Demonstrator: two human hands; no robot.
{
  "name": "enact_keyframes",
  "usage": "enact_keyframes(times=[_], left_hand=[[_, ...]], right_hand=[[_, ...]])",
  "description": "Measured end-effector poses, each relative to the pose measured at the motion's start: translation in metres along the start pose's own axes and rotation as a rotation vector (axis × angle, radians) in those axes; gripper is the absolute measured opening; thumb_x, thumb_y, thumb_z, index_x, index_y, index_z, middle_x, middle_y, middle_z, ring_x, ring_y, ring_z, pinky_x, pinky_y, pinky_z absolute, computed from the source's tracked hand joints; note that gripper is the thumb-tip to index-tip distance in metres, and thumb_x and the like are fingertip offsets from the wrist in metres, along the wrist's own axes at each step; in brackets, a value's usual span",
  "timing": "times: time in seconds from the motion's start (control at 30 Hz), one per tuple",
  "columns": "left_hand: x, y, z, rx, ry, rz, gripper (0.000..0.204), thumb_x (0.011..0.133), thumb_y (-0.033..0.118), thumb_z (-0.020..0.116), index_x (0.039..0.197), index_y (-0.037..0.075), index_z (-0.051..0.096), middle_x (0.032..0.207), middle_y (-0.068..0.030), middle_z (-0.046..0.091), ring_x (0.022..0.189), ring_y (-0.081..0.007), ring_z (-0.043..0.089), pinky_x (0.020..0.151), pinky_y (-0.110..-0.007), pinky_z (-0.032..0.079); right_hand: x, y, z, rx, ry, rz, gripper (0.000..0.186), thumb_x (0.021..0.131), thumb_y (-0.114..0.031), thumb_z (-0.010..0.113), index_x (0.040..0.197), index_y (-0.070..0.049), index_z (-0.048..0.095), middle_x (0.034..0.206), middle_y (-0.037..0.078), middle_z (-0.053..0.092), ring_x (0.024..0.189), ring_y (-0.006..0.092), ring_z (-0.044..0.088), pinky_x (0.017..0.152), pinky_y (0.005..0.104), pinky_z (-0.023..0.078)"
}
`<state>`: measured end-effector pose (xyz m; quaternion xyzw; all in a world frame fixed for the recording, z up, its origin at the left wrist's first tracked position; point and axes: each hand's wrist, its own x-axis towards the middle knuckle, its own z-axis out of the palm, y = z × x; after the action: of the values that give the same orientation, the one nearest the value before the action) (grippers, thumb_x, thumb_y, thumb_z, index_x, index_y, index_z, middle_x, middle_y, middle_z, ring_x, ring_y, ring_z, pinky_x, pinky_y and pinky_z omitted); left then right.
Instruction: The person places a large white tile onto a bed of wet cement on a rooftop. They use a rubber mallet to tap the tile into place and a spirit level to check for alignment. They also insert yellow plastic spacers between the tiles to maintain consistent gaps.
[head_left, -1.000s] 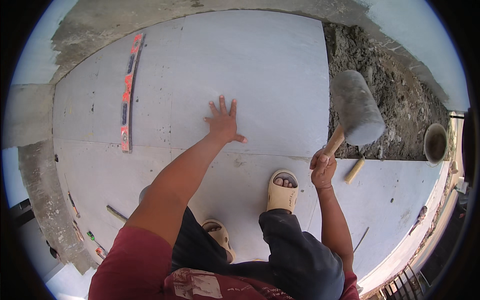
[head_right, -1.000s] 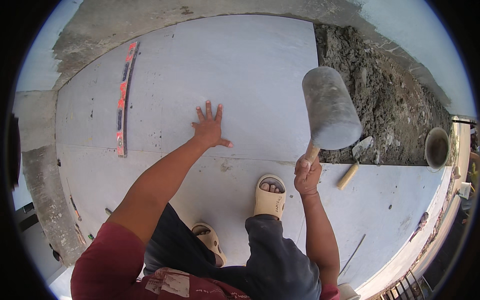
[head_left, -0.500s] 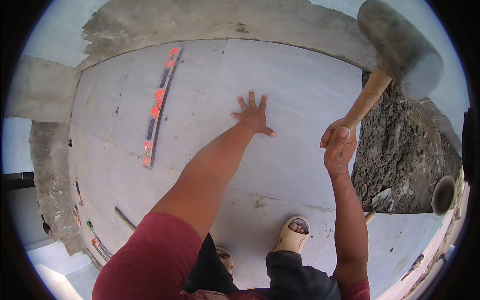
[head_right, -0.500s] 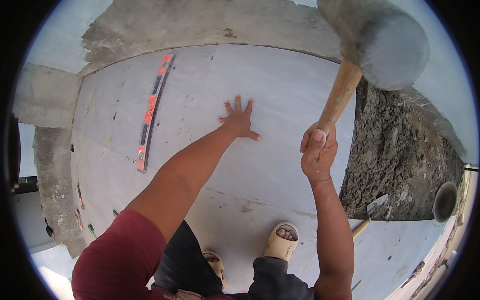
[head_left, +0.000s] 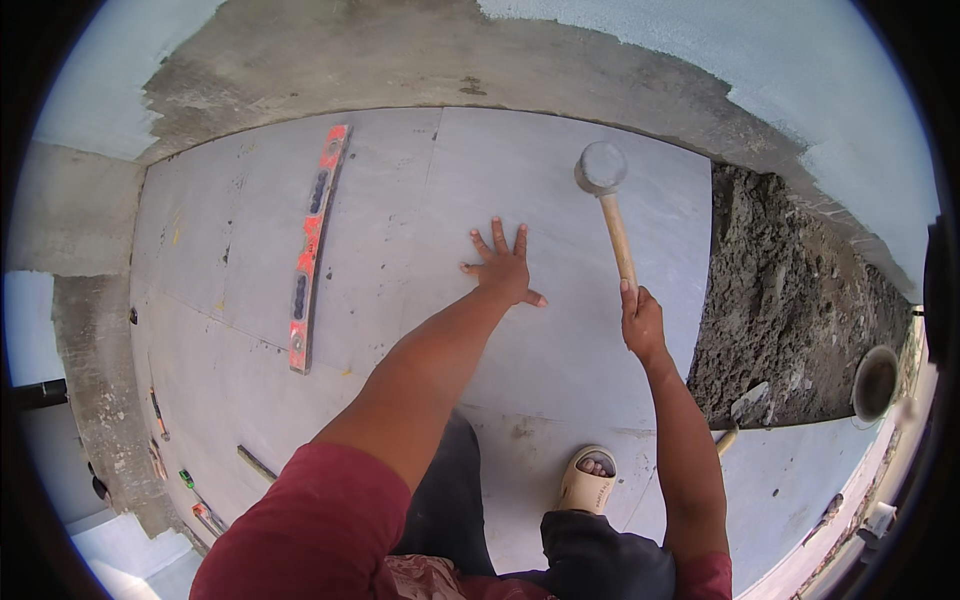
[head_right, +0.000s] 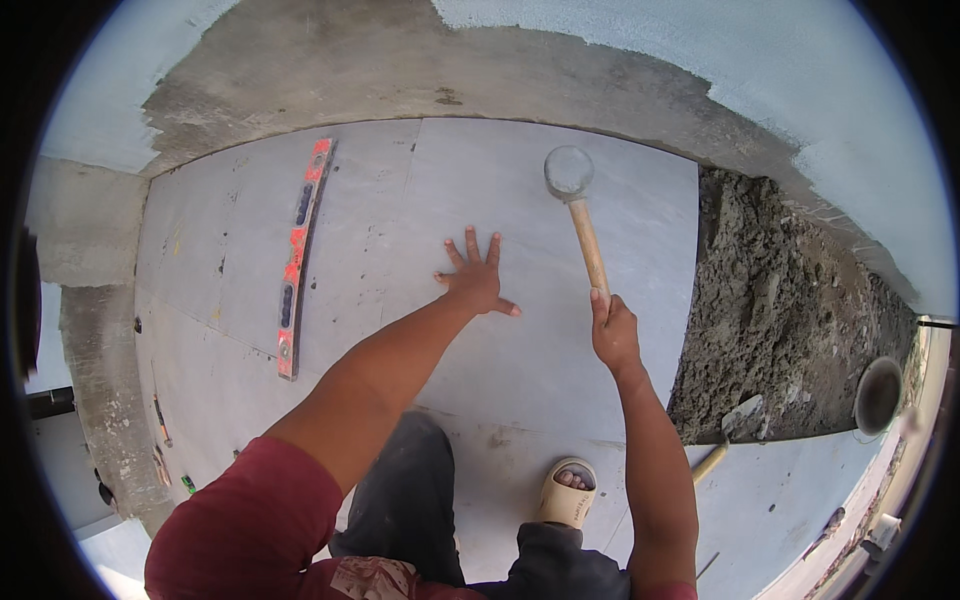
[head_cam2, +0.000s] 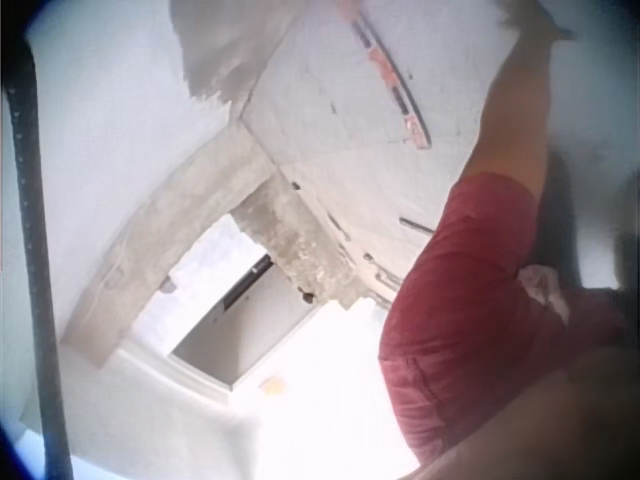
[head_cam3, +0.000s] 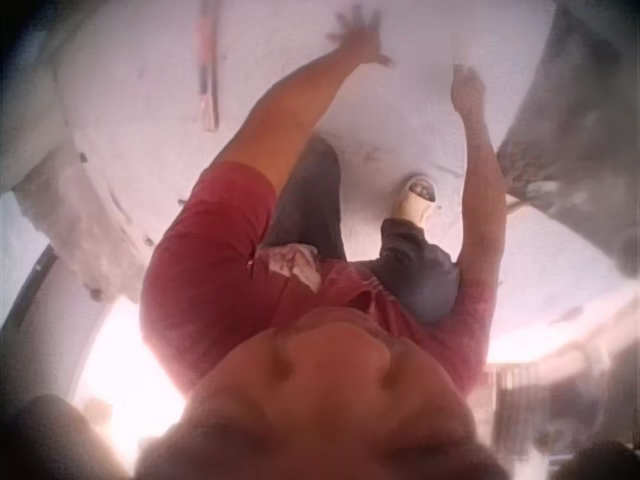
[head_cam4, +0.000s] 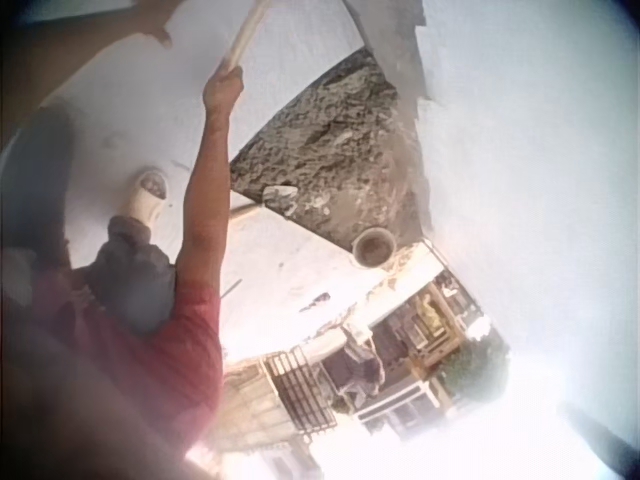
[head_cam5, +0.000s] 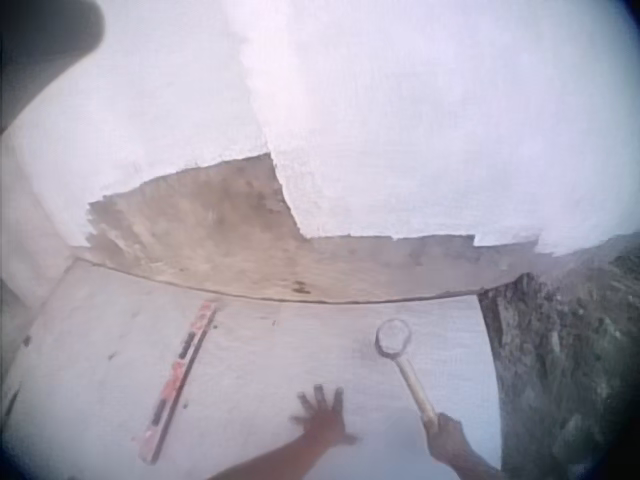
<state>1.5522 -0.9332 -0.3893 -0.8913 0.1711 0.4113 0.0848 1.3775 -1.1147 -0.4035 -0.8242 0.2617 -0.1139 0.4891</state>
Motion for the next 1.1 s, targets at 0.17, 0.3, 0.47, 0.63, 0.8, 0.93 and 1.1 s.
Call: enact_keyframes(times=[0.17,0.3,0.47,0.63,0.8,0.93,1.1], left_hand=[[0.017,0.003,0.02,-0.003,0.03,0.011,0.147,0.062,0.068,0.084,0.158,0.021,-0.017,0.16,-0.0255,-0.023,0.142,-0.0603,-0.016,0.098,-0.08,0.033],[0.018,0.008,0.026,0.0,0.112,0.046,0.146,0.062,0.069,0.083,0.158,0.019,-0.015,0.161,-0.0279,-0.019,0.142,-0.0616,-0.012,0.095,-0.081,0.033],[0.014,0.006,0.021,-0.013,0.117,0.005,0.139,0.064,0.064,0.085,0.16,0.024,-0.008,0.163,-0.0231,-0.015,0.146,-0.0569,-0.009,0.101,-0.078,0.031],[0.013,-0.004,0.023,0.005,0.132,-0.013,0.142,0.062,0.064,0.086,0.16,0.024,-0.009,0.163,-0.0226,-0.016,0.146,-0.0568,-0.009,0.1,-0.078,0.033],[0.011,0.015,0.024,0.012,0.097,0.024,0.143,0.062,0.065,0.085,0.159,0.023,-0.01,0.163,-0.0236,-0.016,0.146,-0.057,-0.008,0.099,-0.077,0.035],[0.013,-0.001,0.02,0.084,0.075,0.007,0.147,0.06,0.074,0.08,0.158,0.019,-0.014,0.161,-0.0274,-0.015,0.144,-0.0605,-0.004,0.096,-0.076,0.039],[0.039,-0.024,0.0,0.141,0.126,-0.022,0.149,0.058,0.075,0.08,0.158,0.02,-0.015,0.161,-0.0285,-0.015,0.145,-0.0604,-0.001,0.1,-0.071,0.04]], right_hand=[[0.012,-0.101,-0.075,0.153,-0.091,0.316,0.056,0.1,-0.057,0.05,0.069,-0.011,0.045,0.049,-0.003,0.039,0.038,0.0049,0.038,0.035,0.0243,0.034],[-0.057,-0.137,-0.136,0.195,0.131,0.229,0.052,0.102,-0.053,0.049,0.072,-0.011,0.049,0.053,-0.002,0.044,0.038,0.0061,0.04,0.036,0.0221,0.033],[-0.107,-0.146,-0.175,0.236,0.263,0.315,0.053,0.105,-0.051,0.041,0.079,-0.007,0.054,0.055,0.001,0.047,0.039,0.0069,0.043,0.034,0.0217,0.033],[-0.11,-0.096,-0.126,0.367,0.409,0.097,0.054,0.104,-0.051,0.041,0.079,-0.004,0.054,0.055,0.002,0.049,0.039,0.0086,0.044,0.034,0.0243,0.033],[-0.116,0.04,-0.079,0.016,0.155,0.41,0.056,0.102,-0.053,0.048,0.078,-0.003,0.055,0.054,0.0,0.047,0.043,0.0096,0.046,0.04,0.0287,0.038],[-0.052,-0.001,-0.097,0.114,0.083,0.404,0.057,0.102,-0.056,0.046,0.077,-0.006,0.051,0.051,-0.002,0.042,0.039,0.0078,0.043,0.036,0.0254,0.035],[-0.008,-0.107,-0.093,0.48,0.215,0.004,0.049,0.104,-0.051,0.044,0.082,-0.008,0.049,0.056,-0.001,0.045,0.045,0.0061,0.045,0.042,0.0218,0.036]])
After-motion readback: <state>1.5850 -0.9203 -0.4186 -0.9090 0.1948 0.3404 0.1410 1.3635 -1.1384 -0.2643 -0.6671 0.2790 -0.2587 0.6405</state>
